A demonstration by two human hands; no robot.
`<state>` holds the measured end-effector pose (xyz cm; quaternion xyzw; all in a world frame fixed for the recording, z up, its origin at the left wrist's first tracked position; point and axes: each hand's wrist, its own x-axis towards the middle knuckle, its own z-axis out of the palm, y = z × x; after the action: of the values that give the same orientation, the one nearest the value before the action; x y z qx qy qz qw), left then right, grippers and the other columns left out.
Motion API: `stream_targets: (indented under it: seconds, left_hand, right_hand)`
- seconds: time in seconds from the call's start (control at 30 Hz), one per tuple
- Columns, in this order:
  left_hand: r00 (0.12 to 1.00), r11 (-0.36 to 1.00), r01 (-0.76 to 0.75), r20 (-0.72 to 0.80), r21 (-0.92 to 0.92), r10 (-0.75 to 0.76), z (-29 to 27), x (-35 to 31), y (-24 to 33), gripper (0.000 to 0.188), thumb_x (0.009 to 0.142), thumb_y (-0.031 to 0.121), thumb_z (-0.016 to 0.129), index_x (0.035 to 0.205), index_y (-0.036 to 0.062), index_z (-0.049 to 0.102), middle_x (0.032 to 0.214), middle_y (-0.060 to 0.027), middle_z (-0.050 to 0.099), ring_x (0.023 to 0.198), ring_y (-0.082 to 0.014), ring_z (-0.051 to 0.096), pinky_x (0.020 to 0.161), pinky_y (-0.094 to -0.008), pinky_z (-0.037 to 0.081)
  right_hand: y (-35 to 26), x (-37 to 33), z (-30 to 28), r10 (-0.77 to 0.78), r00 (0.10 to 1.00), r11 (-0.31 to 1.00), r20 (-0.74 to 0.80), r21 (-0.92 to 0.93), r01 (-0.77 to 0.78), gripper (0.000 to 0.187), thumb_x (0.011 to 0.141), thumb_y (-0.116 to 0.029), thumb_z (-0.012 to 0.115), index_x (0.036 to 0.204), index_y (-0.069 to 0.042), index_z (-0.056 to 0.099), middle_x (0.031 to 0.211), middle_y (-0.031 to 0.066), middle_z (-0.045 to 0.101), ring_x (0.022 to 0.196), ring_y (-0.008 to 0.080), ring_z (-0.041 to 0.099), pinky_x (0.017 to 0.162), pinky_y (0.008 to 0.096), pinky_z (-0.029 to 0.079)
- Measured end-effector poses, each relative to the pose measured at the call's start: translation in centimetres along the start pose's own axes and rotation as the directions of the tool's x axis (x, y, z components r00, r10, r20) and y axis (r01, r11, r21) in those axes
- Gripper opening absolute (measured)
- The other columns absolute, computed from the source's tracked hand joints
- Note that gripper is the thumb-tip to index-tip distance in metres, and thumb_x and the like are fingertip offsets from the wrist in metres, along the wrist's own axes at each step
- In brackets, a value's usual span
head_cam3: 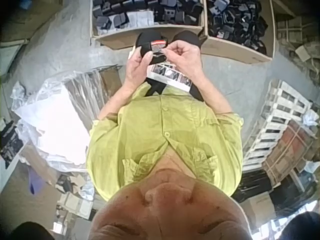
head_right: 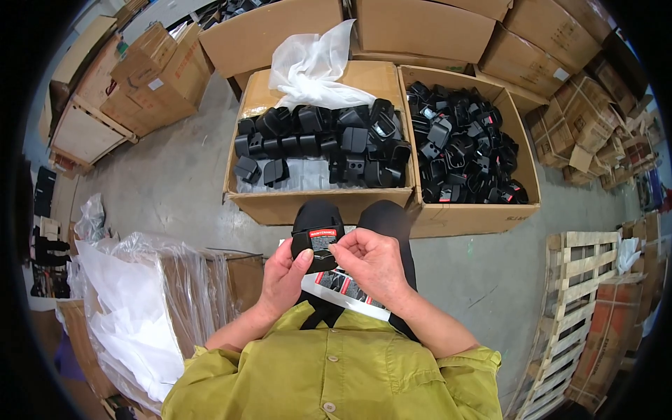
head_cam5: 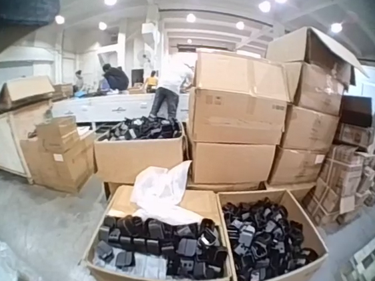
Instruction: Apply safety or identification stickers to black plastic components in a warehouse setting.
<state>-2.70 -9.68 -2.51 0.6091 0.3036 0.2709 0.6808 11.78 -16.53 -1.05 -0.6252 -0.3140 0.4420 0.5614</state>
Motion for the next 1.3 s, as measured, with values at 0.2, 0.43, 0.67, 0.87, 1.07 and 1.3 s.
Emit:
stream_targets:
  seconds: [0.2,0.43,0.67,0.87,1.07,1.3]
  left_hand:
    - [1.000,1.000,-0.015,-0.009,-0.027,0.015,0.3,-0.2,-0.3,0.027,0.088,0.015,0.045,0.108,-0.0029,0.044,0.091,-0.0034,0.056,0.081,-0.0064,0.049,0.073,-0.0195,0.040]
    - [0.996,0.996,-0.024,-0.082,0.085,0.031,0.3,-0.4,-0.7,0.021,0.088,0.017,0.045,0.101,0.0004,0.051,0.084,-0.0016,0.057,0.075,-0.0053,0.049,0.066,-0.0199,0.042]
    - [0.979,0.991,0.113,-0.165,-0.073,-0.124,0.6,0.8,-1.6,0.028,0.089,0.026,0.043,0.092,0.0004,0.054,0.076,0.0007,0.054,0.068,-0.0047,0.045,0.063,-0.0195,0.039]
    - [0.968,0.976,0.158,-0.170,-0.152,-0.184,1.1,2.2,-2.3,0.026,0.089,0.023,0.043,0.091,-0.0003,0.054,0.080,0.0009,0.055,0.073,-0.0058,0.048,0.068,-0.0212,0.040]
    - [0.998,1.000,0.016,-0.062,-0.013,-0.017,0.8,4.1,-3.1,0.030,0.089,0.017,0.042,0.113,-0.0009,0.043,0.111,-0.0092,0.049,0.103,-0.0148,0.045,0.090,-0.0260,0.034]
    - [0.982,0.973,0.153,-0.138,0.171,-0.130,-3.7,2.2,-3.9,0.024,0.086,0.011,0.047,0.107,-0.0007,0.049,0.101,-0.0070,0.054,0.093,-0.0125,0.051,0.082,-0.0242,0.039]
  right_hand:
    - [0.1,0.1,0.3,-0.024,0.999,0.997,-0.041,-0.067,0.022,0.012,0.074,-0.007,0.063,0.068,0.002,0.057,0.057,0.0004,0.055,0.050,0.0013,0.047,0.044,0.0164,0.038]
    - [-0.3,1.0,-0.8,-0.326,0.942,0.510,0.076,-0.825,0.243,0.036,0.061,-0.024,0.074,0.083,-0.001,0.056,0.069,0.0100,0.059,0.056,0.0145,0.057,0.050,0.0268,0.046]
    - [1.5,2.1,0.0,-0.134,0.969,0.892,0.210,-0.400,0.210,0.039,0.071,-0.027,0.067,0.092,0.003,0.056,0.076,0.0108,0.058,0.066,0.0128,0.056,0.059,0.0254,0.045]
    - [4.6,3.3,-1.2,0.058,0.991,0.997,0.120,-0.051,-0.052,0.023,0.085,-0.021,0.052,0.089,0.000,0.058,0.071,-0.0025,0.052,0.063,0.0022,0.043,0.054,0.0188,0.038]
    - [5.7,4.1,-4.7,0.113,0.993,0.986,0.013,0.125,-0.114,0.034,0.075,-0.027,0.063,0.094,0.000,0.057,0.075,0.0037,0.058,0.058,0.0073,0.052,0.052,0.0194,0.044]
    - [5.9,10.9,-22.6,0.206,0.762,0.906,-0.615,0.414,0.089,0.059,0.074,-0.046,0.060,0.104,0.003,0.049,0.092,0.0139,0.053,0.073,0.0225,0.058,0.062,0.0331,0.052]
